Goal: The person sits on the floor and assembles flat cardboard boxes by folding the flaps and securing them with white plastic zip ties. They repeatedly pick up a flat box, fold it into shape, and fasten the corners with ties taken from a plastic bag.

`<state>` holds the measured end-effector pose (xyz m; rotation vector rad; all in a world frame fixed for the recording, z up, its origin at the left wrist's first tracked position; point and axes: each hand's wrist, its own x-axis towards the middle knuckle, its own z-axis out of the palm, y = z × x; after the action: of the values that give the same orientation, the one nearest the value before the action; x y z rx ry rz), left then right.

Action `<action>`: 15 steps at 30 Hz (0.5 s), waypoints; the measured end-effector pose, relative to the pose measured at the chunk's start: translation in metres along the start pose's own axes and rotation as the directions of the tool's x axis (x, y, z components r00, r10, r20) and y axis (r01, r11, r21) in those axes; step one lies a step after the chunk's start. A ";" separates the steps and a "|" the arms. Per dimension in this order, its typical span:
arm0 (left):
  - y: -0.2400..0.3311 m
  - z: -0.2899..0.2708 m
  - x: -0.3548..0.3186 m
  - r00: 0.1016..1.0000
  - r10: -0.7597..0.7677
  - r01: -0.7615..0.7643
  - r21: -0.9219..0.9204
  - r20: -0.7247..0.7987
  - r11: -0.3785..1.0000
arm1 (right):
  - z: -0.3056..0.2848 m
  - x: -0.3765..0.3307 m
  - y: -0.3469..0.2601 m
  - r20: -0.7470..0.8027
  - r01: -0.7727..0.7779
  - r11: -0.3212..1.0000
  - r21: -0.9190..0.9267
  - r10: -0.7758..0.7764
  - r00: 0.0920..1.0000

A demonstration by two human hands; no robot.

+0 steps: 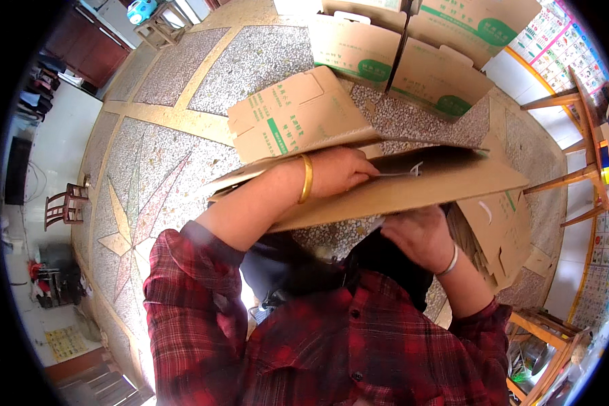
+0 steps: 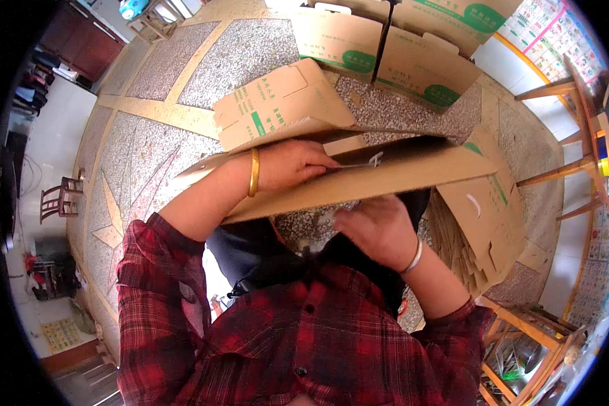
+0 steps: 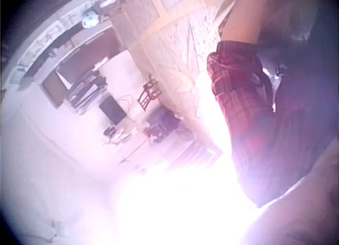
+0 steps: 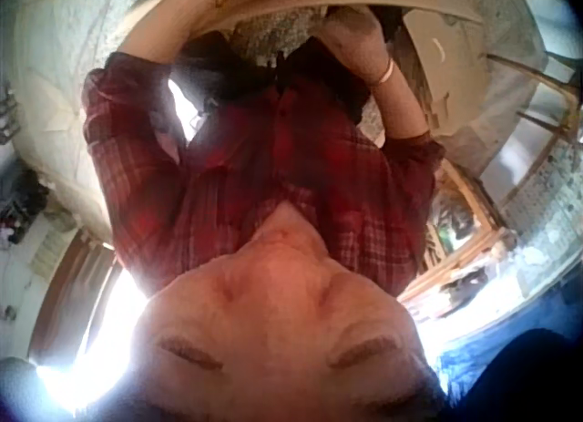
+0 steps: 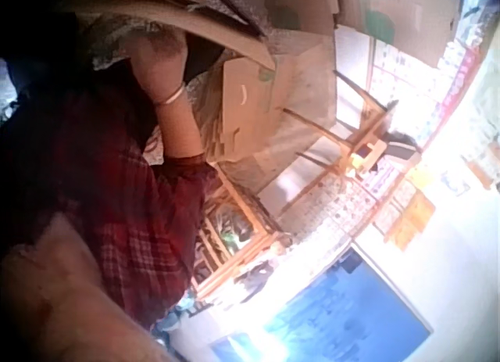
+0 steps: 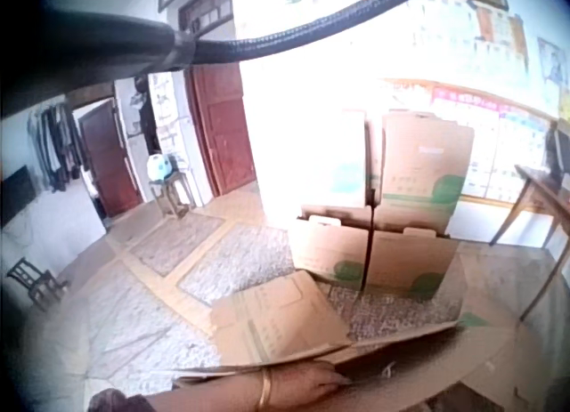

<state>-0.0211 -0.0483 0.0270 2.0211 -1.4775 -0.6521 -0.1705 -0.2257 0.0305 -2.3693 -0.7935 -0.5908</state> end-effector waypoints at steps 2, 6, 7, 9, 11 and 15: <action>-0.006 0.000 -0.004 1.000 -0.009 0.008 -0.004 -0.022 1.000 | -0.003 0.004 0.006 -0.038 -0.039 0.999 0.028 0.040 0.998; -0.005 -0.003 -0.006 0.995 -0.098 0.098 -0.035 -0.003 0.995 | -0.001 0.019 0.010 -0.096 -0.147 0.987 -0.071 0.140 0.985; -0.006 -0.002 -0.004 0.993 -0.116 0.115 -0.047 -0.020 0.992 | 0.004 0.018 0.015 -0.097 -0.137 0.986 -0.093 0.128 0.987; -0.005 -0.005 0.005 0.984 -0.177 0.172 -0.123 -0.031 0.977 | 0.010 0.025 0.023 -0.138 -0.131 0.987 -0.093 0.118 0.984; -0.012 -0.014 0.015 0.967 -0.249 0.231 -0.224 -0.054 0.947 | 0.016 0.035 0.036 -0.188 -0.115 0.985 -0.126 0.090 0.978; -0.027 -0.039 0.022 0.940 -0.340 0.295 -0.429 -0.032 0.854 | 0.031 0.059 0.056 -0.290 -0.131 0.987 -0.089 0.101 0.952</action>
<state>0.0300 -0.0575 0.0359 1.9299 -0.8486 -0.8939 -0.0844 -0.2191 0.0199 -2.3341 -0.5016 -0.9196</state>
